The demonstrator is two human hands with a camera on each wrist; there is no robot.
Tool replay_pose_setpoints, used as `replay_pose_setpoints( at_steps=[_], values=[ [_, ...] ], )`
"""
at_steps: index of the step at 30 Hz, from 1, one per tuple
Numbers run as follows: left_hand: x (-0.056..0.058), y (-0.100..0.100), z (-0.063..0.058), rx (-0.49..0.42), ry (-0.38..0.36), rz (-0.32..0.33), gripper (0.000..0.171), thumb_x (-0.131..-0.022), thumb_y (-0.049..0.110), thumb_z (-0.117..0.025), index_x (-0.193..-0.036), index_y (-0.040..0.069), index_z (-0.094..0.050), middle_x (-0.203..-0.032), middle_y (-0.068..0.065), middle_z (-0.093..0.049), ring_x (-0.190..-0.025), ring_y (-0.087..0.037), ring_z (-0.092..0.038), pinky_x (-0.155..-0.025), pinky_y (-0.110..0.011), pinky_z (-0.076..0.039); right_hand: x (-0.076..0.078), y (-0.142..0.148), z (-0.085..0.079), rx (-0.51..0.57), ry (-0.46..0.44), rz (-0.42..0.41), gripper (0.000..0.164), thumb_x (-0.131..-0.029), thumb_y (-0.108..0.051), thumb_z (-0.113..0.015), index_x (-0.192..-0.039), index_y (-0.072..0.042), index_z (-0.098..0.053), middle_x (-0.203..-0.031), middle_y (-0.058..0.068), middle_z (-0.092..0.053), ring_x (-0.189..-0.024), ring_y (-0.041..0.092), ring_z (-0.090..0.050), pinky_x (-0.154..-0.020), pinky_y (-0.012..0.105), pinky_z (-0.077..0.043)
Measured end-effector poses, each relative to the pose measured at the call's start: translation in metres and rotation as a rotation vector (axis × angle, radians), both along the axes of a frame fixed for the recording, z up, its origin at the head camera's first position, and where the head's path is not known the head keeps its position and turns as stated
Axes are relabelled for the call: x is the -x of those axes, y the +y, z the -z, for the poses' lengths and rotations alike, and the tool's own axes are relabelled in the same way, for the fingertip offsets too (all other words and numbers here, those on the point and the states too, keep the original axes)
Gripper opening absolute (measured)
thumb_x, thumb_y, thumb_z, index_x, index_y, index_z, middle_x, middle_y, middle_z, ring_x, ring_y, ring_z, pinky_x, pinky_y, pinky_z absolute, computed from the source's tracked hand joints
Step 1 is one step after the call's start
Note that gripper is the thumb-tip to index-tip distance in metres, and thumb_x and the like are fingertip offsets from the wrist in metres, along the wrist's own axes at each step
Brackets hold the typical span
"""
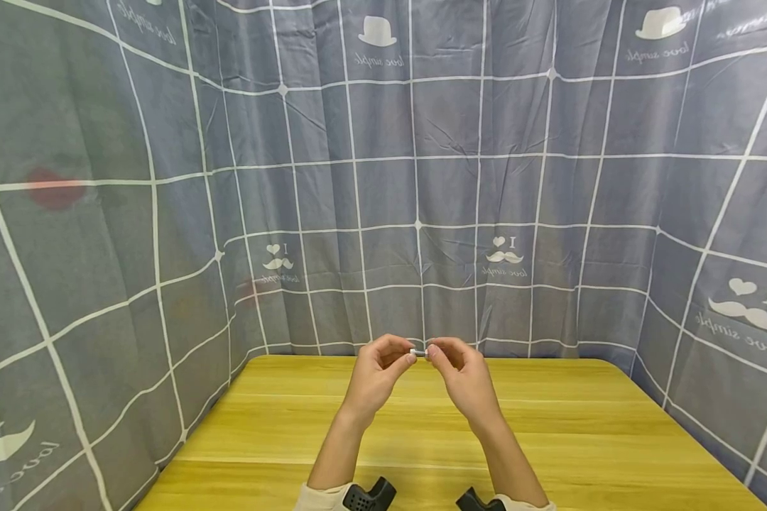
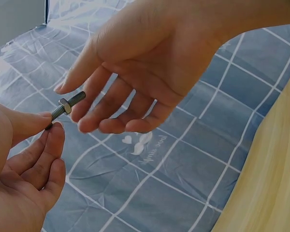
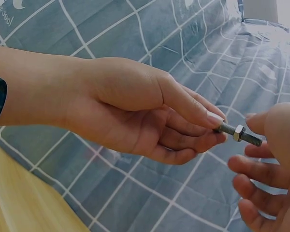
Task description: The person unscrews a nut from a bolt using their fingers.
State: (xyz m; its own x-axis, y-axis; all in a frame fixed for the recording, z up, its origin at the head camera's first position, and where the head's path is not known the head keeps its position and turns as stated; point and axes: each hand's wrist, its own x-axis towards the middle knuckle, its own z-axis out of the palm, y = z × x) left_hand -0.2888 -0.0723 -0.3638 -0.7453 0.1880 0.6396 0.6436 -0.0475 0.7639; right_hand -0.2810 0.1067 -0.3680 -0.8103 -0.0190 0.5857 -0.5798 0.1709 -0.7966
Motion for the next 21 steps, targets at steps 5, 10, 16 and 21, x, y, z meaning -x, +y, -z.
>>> replay_pose_setpoints(
  at_steps=[5,10,16,21],
  values=[
    [-0.0009,0.0005,0.0000,0.002,-0.007,0.004,0.012,-0.099,-0.001,-0.068,-0.109,-0.007,-0.069,-0.102,-0.019,-0.069,-0.090,-0.017,-0.067,-0.082,-0.029,-0.053,-0.0010,0.0009,-0.0010,0.011,-0.013,-0.035,0.015,-0.103,-0.017,-0.067,-0.105,-0.004,-0.074,-0.095,0.008,-0.071,-0.092,0.025,-0.065,-0.085,0.040,-0.053],
    [-0.0007,0.0002,0.0009,0.003,-0.013,-0.004,0.010,-0.098,-0.002,-0.068,-0.108,-0.004,-0.070,-0.103,-0.017,-0.069,-0.092,-0.018,-0.067,-0.085,-0.030,-0.054,-0.0025,0.0008,-0.0008,-0.019,0.032,-0.053,0.015,-0.098,-0.008,-0.073,-0.112,-0.005,-0.070,-0.110,0.008,-0.068,-0.101,0.024,-0.064,-0.086,0.040,-0.052],
    [0.0006,0.0001,0.0005,-0.006,-0.005,0.007,0.012,-0.098,-0.002,-0.068,-0.109,-0.007,-0.069,-0.104,-0.017,-0.069,-0.095,-0.024,-0.069,-0.087,-0.032,-0.055,-0.0041,-0.0002,-0.0010,-0.031,0.014,-0.056,0.023,-0.101,-0.016,-0.071,-0.122,-0.007,-0.069,-0.117,0.010,-0.069,-0.105,0.025,-0.065,-0.089,0.040,-0.053],
    [0.0008,-0.0003,0.0012,-0.002,0.021,0.007,0.014,-0.098,-0.001,-0.069,-0.110,-0.009,-0.068,-0.104,-0.020,-0.069,-0.093,-0.022,-0.069,-0.087,-0.031,-0.055,-0.0044,-0.0001,-0.0015,-0.009,0.011,-0.078,0.013,-0.103,-0.011,-0.067,-0.112,-0.004,-0.072,-0.106,0.009,-0.071,-0.098,0.025,-0.068,-0.088,0.035,-0.054]
  ],
)
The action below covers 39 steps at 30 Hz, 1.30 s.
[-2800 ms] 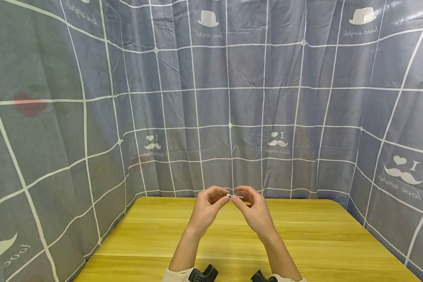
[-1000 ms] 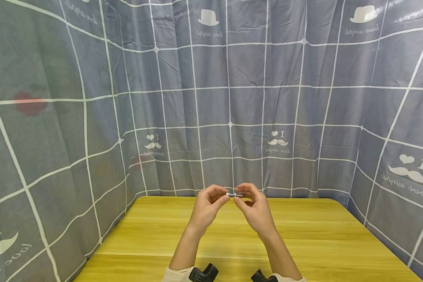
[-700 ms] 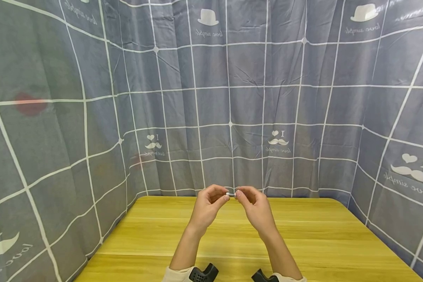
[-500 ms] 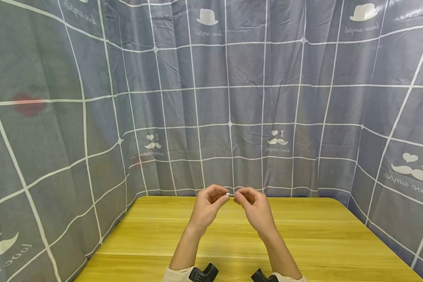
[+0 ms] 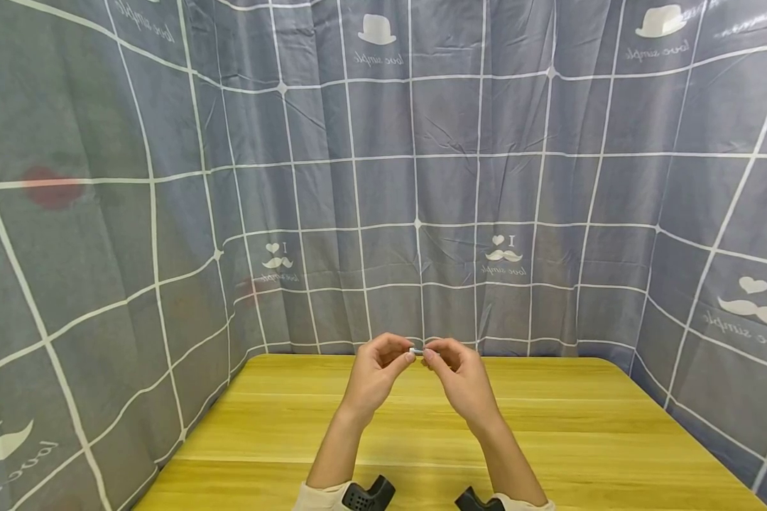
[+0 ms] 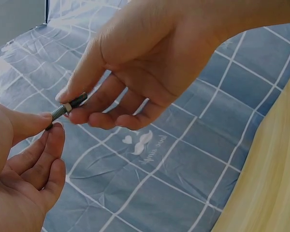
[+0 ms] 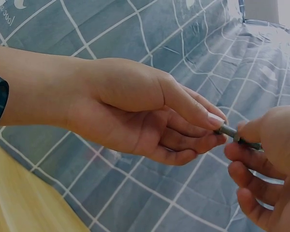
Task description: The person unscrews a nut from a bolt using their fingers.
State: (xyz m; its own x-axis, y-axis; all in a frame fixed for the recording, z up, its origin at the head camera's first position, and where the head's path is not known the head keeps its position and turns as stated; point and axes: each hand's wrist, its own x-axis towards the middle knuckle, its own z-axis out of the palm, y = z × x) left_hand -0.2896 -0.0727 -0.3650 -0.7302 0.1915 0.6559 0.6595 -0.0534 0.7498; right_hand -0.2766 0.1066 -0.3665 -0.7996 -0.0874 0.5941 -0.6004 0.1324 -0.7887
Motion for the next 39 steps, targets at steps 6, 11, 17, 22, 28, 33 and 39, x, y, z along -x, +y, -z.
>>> replay_pose_setpoints(
  at_steps=[6,11,17,22,28,33,39],
  values=[
    [0.0015,-0.0003,0.0012,-0.001,0.006,-0.006,0.014,-0.098,-0.001,-0.069,-0.110,-0.010,-0.068,-0.105,-0.021,-0.068,-0.096,-0.029,-0.068,-0.086,-0.029,-0.055,-0.0004,-0.0008,-0.0006,-0.014,0.028,0.008,0.019,-0.099,-0.007,-0.072,-0.117,-0.007,-0.068,-0.114,0.009,-0.068,-0.100,0.025,-0.067,-0.084,0.036,-0.054],
    [0.0002,-0.0002,0.0001,-0.001,-0.015,-0.014,0.013,-0.098,-0.001,-0.069,-0.109,-0.008,-0.069,-0.103,-0.019,-0.069,-0.093,-0.025,-0.068,-0.085,-0.029,-0.054,-0.0015,-0.0013,-0.0006,-0.003,-0.012,0.049,0.017,-0.102,-0.016,-0.069,-0.115,-0.005,-0.072,-0.106,0.008,-0.071,-0.098,0.029,-0.065,-0.085,0.037,-0.053],
    [0.0002,-0.0010,0.0001,-0.001,-0.026,-0.015,0.011,-0.098,-0.002,-0.069,-0.108,-0.005,-0.070,-0.103,-0.018,-0.070,-0.093,-0.020,-0.068,-0.086,-0.031,-0.054,-0.0010,-0.0001,-0.0005,-0.004,0.021,0.044,0.010,-0.100,-0.008,-0.070,-0.108,-0.005,-0.074,-0.101,0.005,-0.071,-0.092,0.024,-0.066,-0.082,0.033,-0.053],
    [0.0009,-0.0019,-0.0001,-0.004,-0.020,-0.022,0.013,-0.098,-0.003,-0.068,-0.110,-0.009,-0.068,-0.104,-0.017,-0.069,-0.093,-0.018,-0.068,-0.087,-0.031,-0.055,-0.0009,-0.0003,-0.0015,-0.027,0.047,0.026,0.020,-0.097,-0.007,-0.074,-0.116,-0.008,-0.072,-0.113,0.007,-0.070,-0.097,0.023,-0.066,-0.082,0.036,-0.053],
    [0.0014,-0.0025,-0.0003,-0.006,-0.014,-0.016,0.012,-0.098,-0.002,-0.069,-0.108,-0.007,-0.069,-0.103,-0.018,-0.069,-0.092,-0.018,-0.068,-0.086,-0.030,-0.054,-0.0012,-0.0013,-0.0017,-0.021,-0.005,0.029,0.023,-0.101,-0.015,-0.070,-0.122,-0.004,-0.072,-0.112,0.009,-0.072,-0.100,0.023,-0.066,-0.087,0.036,-0.054],
    [0.0011,-0.0027,-0.0005,-0.003,-0.014,-0.019,0.012,-0.098,-0.002,-0.068,-0.109,-0.007,-0.069,-0.103,-0.019,-0.070,-0.093,-0.022,-0.069,-0.086,-0.030,-0.054,-0.0012,-0.0017,-0.0016,-0.016,0.014,0.013,0.016,-0.101,-0.007,-0.069,-0.116,-0.005,-0.072,-0.108,0.009,-0.072,-0.100,0.027,-0.069,-0.086,0.033,-0.054],
    [0.0002,-0.0027,-0.0007,-0.007,-0.019,-0.024,0.011,-0.098,-0.003,-0.068,-0.109,-0.007,-0.069,-0.102,-0.018,-0.069,-0.092,-0.019,-0.068,-0.085,-0.029,-0.054,-0.0008,-0.0014,-0.0006,-0.022,0.009,0.018,0.030,-0.100,-0.013,-0.072,-0.129,-0.007,-0.067,-0.118,0.009,-0.070,-0.104,0.026,-0.068,-0.086,0.037,-0.054]
  ],
)
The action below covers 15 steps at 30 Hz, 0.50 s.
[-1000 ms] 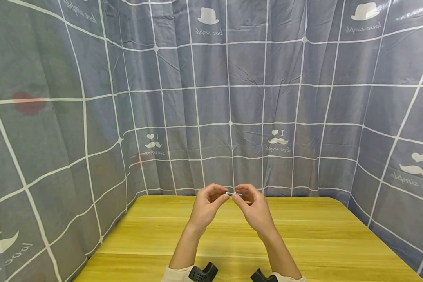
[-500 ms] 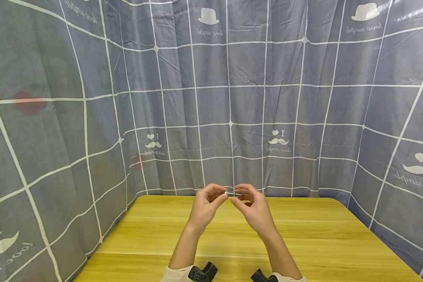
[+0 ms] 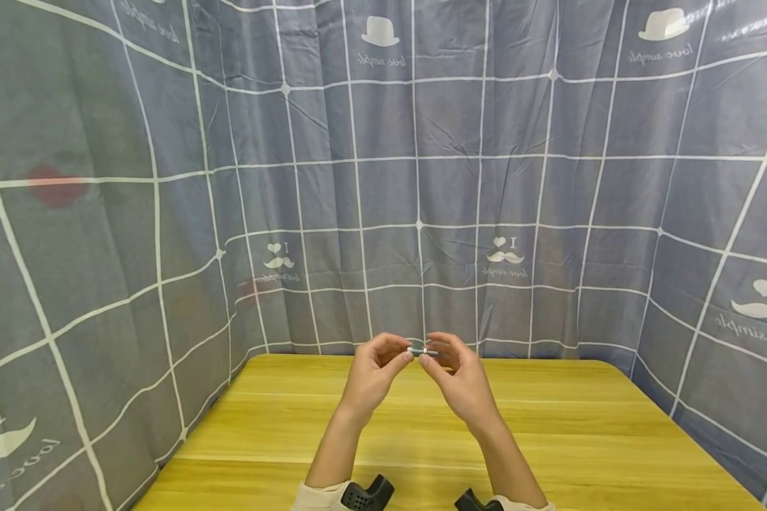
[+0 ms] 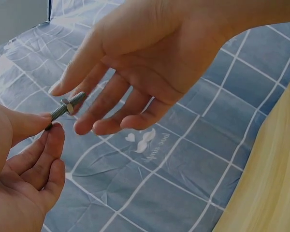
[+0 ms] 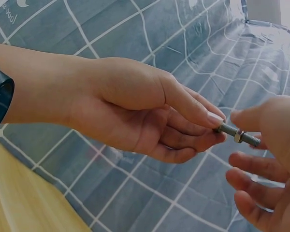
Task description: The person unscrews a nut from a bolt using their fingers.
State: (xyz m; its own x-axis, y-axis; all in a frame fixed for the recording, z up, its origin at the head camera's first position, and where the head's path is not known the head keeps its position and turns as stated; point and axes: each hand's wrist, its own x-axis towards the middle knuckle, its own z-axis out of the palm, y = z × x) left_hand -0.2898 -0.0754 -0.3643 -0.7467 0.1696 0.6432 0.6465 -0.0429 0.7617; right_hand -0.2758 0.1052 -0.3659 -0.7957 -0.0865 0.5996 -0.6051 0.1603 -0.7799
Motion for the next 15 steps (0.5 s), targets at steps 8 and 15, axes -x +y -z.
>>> replay_pose_setpoints(
  at_steps=[8,15],
  values=[
    [0.0001,0.0007,0.0001,0.008,-0.002,0.003,0.012,-0.099,-0.003,-0.067,-0.109,-0.008,-0.069,-0.104,-0.016,-0.069,-0.093,-0.019,-0.068,-0.086,-0.030,-0.055,0.0032,0.0016,0.0023,-0.014,0.027,0.005,0.018,-0.100,-0.005,-0.069,-0.117,-0.009,-0.071,-0.109,0.006,-0.071,-0.099,0.024,-0.068,-0.084,0.035,-0.055],
    [0.0023,0.0005,0.0011,-0.003,0.005,0.009,0.010,-0.098,-0.004,-0.067,-0.107,-0.006,-0.070,-0.103,-0.018,-0.069,-0.094,-0.024,-0.069,-0.085,-0.031,-0.055,0.0035,0.0002,0.0024,-0.033,0.018,0.015,0.027,-0.101,-0.014,-0.070,-0.127,-0.008,-0.068,-0.119,0.009,-0.070,-0.103,0.027,-0.067,-0.085,0.039,-0.053]
  ],
)
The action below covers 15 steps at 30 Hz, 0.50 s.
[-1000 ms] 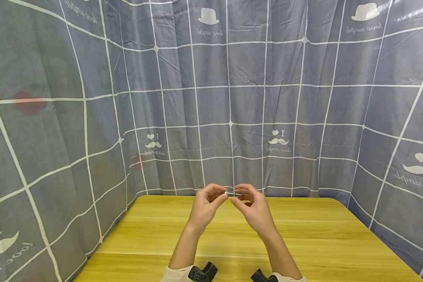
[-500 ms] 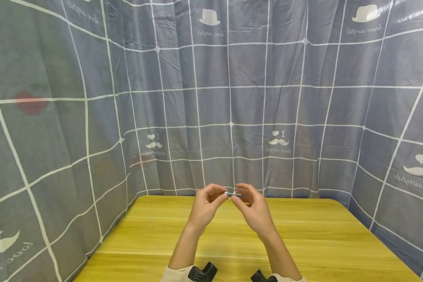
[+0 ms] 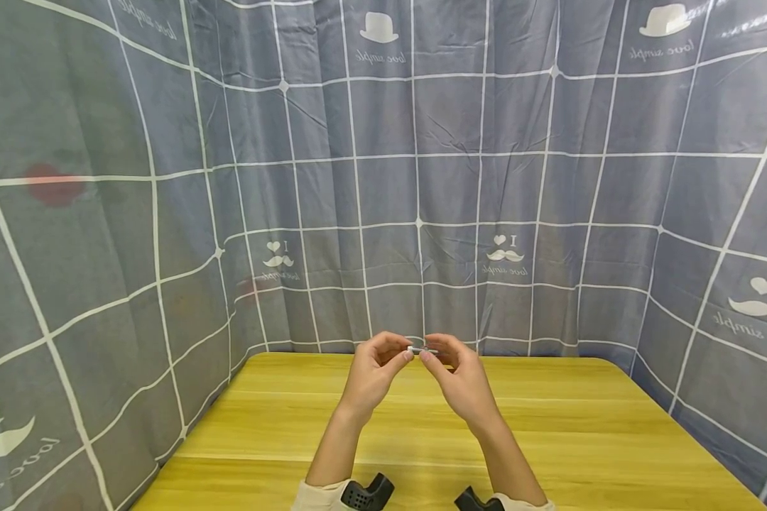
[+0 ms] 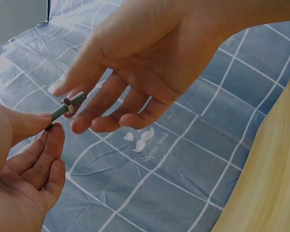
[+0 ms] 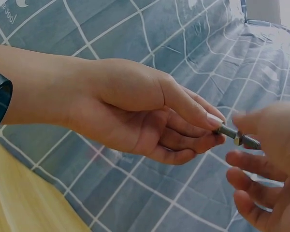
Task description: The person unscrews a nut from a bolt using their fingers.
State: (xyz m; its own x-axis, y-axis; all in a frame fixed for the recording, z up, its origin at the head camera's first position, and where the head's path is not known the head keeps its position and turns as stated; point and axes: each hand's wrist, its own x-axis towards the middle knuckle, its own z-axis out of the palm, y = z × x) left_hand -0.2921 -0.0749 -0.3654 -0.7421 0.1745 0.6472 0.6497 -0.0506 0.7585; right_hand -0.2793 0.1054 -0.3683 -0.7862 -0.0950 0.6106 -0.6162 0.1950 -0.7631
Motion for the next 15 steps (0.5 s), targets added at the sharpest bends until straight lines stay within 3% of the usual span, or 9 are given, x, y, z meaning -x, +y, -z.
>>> replay_pose_setpoints(
  at_steps=[4,7,11,15],
  values=[
    [-0.0004,-0.0001,-0.0003,0.008,-0.001,0.000,0.009,-0.099,-0.003,-0.067,-0.107,-0.003,-0.070,-0.103,-0.017,-0.069,-0.092,-0.019,-0.068,-0.085,-0.030,-0.054,0.0006,0.0002,0.0001,-0.003,0.049,-0.012,0.016,-0.101,-0.006,-0.067,-0.116,-0.006,-0.073,-0.111,0.005,-0.071,-0.099,0.028,-0.067,-0.081,0.036,-0.053],
    [-0.0009,-0.0001,-0.0009,0.007,-0.005,0.001,0.010,-0.099,-0.002,-0.067,-0.108,-0.004,-0.070,-0.103,-0.017,-0.069,-0.091,-0.018,-0.067,-0.084,-0.030,-0.054,0.0005,0.0001,-0.0004,0.007,0.070,-0.029,0.020,-0.099,-0.004,-0.070,-0.119,-0.008,-0.070,-0.116,0.006,-0.070,-0.103,0.026,-0.068,-0.083,0.035,-0.055],
    [-0.0012,-0.0005,-0.0010,0.013,-0.007,-0.004,0.012,-0.099,-0.002,-0.067,-0.110,-0.008,-0.068,-0.101,-0.017,-0.069,-0.090,-0.018,-0.067,-0.082,-0.029,-0.053,-0.0004,-0.0003,-0.0011,0.040,0.013,-0.019,0.026,-0.101,-0.012,-0.069,-0.127,-0.006,-0.067,-0.117,0.010,-0.070,-0.104,0.027,-0.068,-0.086,0.035,-0.054],
    [-0.0011,-0.0010,-0.0005,0.018,-0.008,-0.008,0.014,-0.099,-0.001,-0.067,-0.110,-0.009,-0.068,-0.100,-0.016,-0.070,-0.089,-0.017,-0.066,-0.082,-0.029,-0.053,-0.0013,-0.0001,-0.0011,0.052,-0.016,-0.001,0.018,-0.103,-0.013,-0.067,-0.117,-0.002,-0.071,-0.105,0.011,-0.071,-0.096,0.028,-0.067,-0.085,0.035,-0.054]
  ],
)
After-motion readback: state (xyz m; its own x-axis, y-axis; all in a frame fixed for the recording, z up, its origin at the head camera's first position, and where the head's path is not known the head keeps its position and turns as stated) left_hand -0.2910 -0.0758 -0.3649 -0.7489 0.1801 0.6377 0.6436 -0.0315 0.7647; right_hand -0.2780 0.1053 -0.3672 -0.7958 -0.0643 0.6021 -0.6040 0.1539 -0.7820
